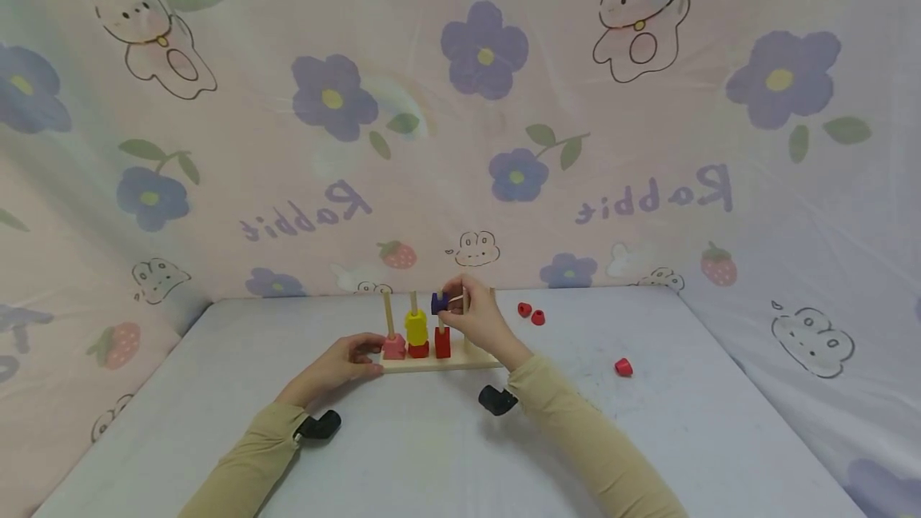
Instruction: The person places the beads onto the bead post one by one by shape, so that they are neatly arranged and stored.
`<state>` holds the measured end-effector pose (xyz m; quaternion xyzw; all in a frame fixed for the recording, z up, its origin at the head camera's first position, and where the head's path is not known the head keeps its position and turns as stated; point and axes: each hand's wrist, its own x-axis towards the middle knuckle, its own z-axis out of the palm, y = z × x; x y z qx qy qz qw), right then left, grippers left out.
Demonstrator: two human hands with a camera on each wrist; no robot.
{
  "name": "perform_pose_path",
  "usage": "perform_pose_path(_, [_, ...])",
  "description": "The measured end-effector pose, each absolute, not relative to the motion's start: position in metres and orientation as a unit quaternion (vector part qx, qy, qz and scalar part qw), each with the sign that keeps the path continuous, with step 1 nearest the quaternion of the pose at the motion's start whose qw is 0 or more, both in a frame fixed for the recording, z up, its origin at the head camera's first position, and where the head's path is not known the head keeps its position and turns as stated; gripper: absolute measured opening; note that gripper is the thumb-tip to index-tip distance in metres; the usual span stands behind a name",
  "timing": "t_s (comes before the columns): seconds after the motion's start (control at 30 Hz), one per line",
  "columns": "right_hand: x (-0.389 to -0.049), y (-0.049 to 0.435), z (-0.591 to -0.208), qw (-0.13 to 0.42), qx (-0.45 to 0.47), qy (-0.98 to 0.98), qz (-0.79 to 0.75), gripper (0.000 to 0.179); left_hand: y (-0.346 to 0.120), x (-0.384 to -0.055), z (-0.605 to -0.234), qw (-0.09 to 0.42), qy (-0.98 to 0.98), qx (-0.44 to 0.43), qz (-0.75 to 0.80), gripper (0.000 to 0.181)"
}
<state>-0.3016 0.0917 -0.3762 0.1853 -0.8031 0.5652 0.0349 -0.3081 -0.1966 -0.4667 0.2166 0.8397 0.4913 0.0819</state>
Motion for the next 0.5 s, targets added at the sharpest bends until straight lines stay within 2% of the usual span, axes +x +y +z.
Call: perform_pose_path(0.5, [-0.297,0.087,-0.409,-0.008,0.082,-0.834,0.546,0.029,-0.195,-0.305,-0.463,0.084,0.839,0.207,0.495,0.048])
